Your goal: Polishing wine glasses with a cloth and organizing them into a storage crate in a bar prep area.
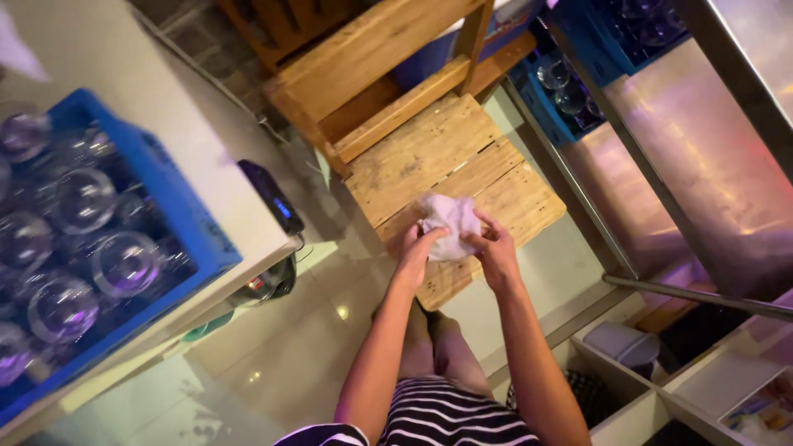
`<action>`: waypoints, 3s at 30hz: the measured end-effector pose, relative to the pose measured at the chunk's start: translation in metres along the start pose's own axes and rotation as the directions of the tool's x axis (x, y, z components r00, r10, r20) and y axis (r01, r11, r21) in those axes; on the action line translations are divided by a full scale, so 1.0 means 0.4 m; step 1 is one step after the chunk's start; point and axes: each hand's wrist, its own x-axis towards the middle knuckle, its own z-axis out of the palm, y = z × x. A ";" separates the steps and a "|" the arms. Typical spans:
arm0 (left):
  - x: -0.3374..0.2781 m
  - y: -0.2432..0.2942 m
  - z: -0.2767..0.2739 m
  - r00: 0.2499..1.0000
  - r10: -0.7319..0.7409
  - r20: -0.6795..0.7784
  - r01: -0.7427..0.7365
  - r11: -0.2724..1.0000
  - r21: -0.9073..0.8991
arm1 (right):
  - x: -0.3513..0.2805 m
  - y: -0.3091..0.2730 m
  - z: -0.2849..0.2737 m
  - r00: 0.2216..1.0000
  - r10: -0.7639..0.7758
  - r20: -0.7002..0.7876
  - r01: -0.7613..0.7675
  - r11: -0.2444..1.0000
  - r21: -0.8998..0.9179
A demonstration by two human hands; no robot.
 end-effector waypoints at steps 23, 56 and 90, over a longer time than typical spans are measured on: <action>-0.767 0.425 -0.251 0.894 0.416 -0.163 -0.444 0.867 -0.224 | -0.623 -0.255 0.554 0.811 -0.291 0.508 0.507 0.782 -0.362; -1.216 0.652 -0.843 0.721 0.670 -0.178 -0.652 0.742 0.156 | -0.910 -0.064 1.178 0.392 0.188 0.901 0.773 0.464 -0.433; -1.120 0.572 -1.786 0.215 0.891 -0.399 -0.214 0.442 0.871 | -1.026 0.750 1.812 0.554 -0.410 0.724 0.820 0.124 -0.558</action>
